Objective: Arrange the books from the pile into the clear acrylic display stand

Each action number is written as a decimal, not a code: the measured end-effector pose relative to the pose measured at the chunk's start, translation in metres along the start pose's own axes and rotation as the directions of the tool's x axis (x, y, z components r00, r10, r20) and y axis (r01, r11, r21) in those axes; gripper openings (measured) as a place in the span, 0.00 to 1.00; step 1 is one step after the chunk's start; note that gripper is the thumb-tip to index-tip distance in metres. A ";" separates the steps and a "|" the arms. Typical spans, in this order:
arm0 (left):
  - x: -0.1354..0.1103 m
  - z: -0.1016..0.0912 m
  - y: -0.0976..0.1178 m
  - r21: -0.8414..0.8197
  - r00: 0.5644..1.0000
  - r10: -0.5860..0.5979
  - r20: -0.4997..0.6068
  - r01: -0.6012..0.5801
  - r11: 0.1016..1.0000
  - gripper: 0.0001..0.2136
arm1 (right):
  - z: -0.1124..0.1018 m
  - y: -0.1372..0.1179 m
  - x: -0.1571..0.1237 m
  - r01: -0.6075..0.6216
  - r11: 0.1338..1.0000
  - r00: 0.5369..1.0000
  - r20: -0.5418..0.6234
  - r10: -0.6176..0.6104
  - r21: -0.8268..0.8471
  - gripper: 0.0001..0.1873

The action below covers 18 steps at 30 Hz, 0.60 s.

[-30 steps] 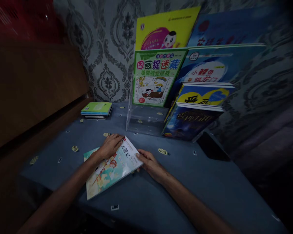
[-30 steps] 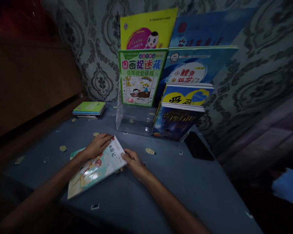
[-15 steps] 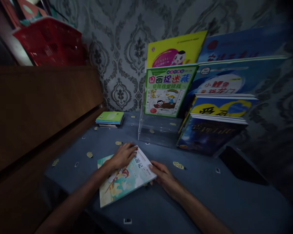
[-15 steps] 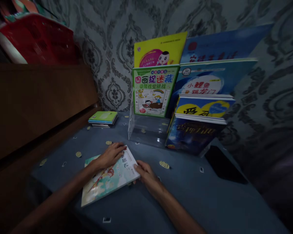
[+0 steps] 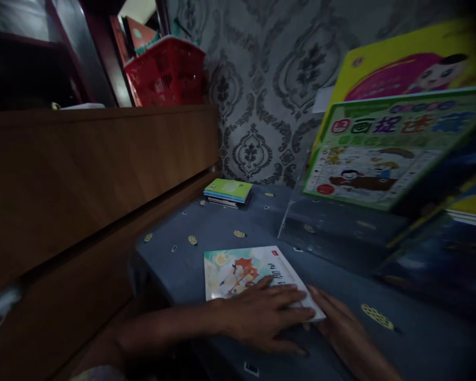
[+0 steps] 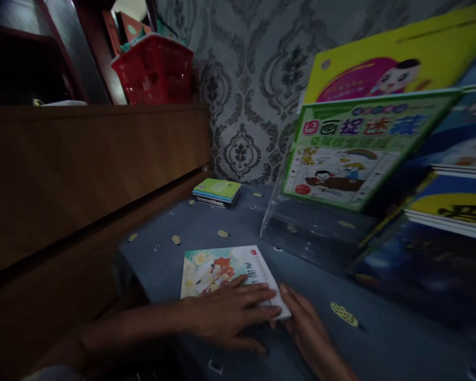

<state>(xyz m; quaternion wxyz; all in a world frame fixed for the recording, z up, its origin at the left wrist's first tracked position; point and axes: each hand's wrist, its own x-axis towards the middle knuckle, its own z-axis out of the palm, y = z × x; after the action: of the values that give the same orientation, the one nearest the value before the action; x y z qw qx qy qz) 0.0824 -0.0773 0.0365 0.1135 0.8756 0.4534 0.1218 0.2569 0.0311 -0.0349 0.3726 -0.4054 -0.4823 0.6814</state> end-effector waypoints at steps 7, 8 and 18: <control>-0.031 -0.002 -0.009 -0.022 1.000 -0.010 -0.024 0.009 1.000 0.24 | 0.012 -0.027 -0.011 -0.079 0.986 0.988 0.122 0.097 -0.144 0.27; -0.035 -0.002 -0.015 -0.016 0.998 -0.041 -0.042 0.040 0.999 0.23 | 0.011 -0.029 -0.011 -0.068 0.984 0.988 0.124 0.089 -0.166 0.27; -0.064 0.010 -0.076 -0.080 0.929 -0.271 -0.253 0.259 0.963 0.17 | -0.027 -0.030 -0.009 0.337 0.431 0.880 0.117 -0.460 -0.837 0.17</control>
<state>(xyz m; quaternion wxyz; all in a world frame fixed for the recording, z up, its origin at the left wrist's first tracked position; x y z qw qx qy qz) -0.0085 -0.0874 -0.0031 0.0877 0.7799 0.5756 0.2299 0.2886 0.0403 -0.0104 0.3123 -0.4500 -0.8044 0.2301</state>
